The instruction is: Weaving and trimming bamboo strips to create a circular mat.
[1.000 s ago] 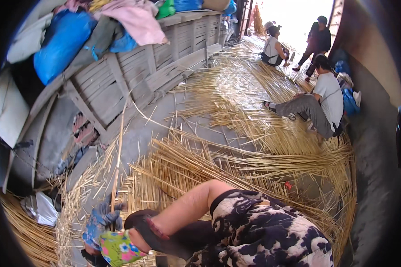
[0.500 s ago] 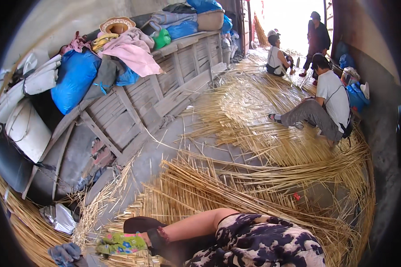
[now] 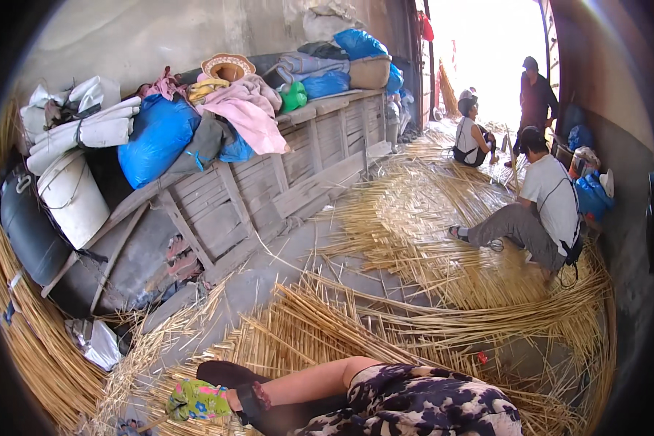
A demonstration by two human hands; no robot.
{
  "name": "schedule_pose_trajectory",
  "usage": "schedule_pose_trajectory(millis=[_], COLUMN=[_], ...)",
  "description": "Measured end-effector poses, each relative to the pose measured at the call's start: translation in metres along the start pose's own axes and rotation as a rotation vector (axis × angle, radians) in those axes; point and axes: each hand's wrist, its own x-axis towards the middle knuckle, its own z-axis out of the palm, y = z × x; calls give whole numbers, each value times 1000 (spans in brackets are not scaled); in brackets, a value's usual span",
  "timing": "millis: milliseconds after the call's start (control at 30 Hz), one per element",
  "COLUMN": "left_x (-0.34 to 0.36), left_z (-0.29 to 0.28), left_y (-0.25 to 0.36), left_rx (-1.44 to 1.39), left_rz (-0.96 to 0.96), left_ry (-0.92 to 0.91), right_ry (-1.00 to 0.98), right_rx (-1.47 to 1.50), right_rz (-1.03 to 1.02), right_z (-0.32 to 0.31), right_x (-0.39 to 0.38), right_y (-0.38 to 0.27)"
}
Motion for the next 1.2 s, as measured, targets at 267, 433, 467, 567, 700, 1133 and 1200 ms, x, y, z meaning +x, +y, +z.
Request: schedule_pose_trajectory(millis=[267,433,467,567,700,1133,1200], left_x=[-63,-87,-89,-90,-95,-108,-109], left_z=[22,63,71,92,113,152,155], left_y=[-1,-9,-8,-3,-1,-1,-3], left_rx=[-529,-621,-635,-663,-693,-757,-763], left_rz=[-535,-674,-694,-738,-783,-863,-872], left_ry=[-111,-63,-82,-145,-208,-376,-387], right_ry=[2,4,2,-3,-23,-16,-13], right_rx=[0,47,60,100,160,344,358], right_rz=[28,42,46,53,52,28,26], right_z=[3,-3,-3,-6,-5,-4,-5], right_x=[0,0,1,4,10,13,11], right_y=[7,13,15,21,28,46,49])
